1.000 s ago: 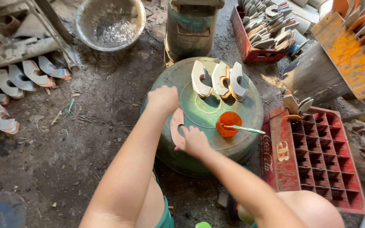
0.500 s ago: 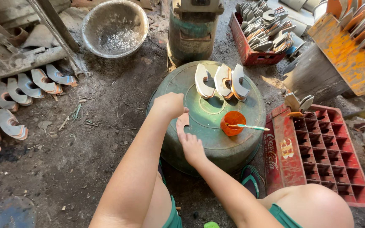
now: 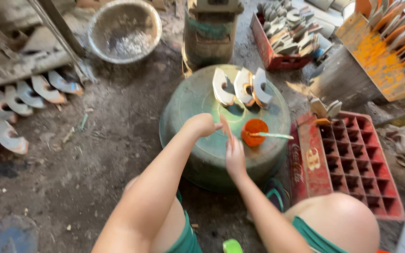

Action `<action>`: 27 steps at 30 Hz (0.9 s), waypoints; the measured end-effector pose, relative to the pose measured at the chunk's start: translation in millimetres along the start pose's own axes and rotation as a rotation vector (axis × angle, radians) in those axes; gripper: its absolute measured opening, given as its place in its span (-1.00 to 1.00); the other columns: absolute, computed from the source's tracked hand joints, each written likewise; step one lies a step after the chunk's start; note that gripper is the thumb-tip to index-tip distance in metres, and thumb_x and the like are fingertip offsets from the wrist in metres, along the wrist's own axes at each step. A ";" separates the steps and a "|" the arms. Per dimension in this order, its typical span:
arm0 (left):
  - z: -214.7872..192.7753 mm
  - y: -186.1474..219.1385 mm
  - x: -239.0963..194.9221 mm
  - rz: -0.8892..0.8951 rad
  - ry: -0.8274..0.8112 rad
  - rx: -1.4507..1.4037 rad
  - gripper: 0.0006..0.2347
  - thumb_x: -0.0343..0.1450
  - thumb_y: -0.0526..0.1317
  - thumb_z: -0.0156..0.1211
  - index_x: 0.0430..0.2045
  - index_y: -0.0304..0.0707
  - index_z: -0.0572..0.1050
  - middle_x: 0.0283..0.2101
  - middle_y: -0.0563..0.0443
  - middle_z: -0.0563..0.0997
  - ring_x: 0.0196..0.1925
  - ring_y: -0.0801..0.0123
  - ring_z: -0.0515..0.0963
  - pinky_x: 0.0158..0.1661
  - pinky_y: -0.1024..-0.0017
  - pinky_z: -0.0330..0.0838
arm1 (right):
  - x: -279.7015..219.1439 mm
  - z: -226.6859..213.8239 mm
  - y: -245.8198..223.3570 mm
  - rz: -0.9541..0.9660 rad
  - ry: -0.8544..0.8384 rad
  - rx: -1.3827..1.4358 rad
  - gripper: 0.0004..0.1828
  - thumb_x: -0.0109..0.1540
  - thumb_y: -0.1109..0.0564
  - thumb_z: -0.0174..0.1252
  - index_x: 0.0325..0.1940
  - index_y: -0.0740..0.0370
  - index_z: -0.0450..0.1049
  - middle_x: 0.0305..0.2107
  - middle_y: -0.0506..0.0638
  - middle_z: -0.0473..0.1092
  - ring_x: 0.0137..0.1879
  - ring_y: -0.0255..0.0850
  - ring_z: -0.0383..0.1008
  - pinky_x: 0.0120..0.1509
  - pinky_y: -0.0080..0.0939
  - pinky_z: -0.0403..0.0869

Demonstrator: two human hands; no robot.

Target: The person sits on the ground and uses a toothbrush to apply orange paint to curved metal pieces. They dip the brush into a small container, coat each piece, and place the finished items into a red crate.

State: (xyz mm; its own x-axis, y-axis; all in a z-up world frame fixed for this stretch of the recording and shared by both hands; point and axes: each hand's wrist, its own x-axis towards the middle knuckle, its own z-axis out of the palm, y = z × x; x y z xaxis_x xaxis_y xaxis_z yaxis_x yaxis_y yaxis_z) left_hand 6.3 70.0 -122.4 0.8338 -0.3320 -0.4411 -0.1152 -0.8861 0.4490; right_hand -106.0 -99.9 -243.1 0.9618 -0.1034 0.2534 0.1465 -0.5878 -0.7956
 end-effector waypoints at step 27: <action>54.0 45.6 44.7 -0.133 0.125 -1.294 -0.69 0.56 -0.07 -0.10 0.13 -0.16 0.40 -0.08 0.08 0.53 -0.07 0.33 0.57 -0.31 0.29 0.40 | 139.3 -169.4 56.3 -0.077 -0.516 -1.031 -0.82 0.27 0.19 0.06 -0.22 0.14 0.61 -0.20 0.13 0.53 -0.02 0.10 0.59 0.01 0.08 0.55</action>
State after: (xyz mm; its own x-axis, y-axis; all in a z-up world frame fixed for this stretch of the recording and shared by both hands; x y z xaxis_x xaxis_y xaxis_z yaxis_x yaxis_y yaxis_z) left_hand 9.1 -2.7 -163.6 0.8508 -0.1718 -0.4966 0.5127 0.0649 0.8561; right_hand -3.0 -283.3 -159.4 0.9735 0.1611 -0.1623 0.1786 -0.9788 0.0999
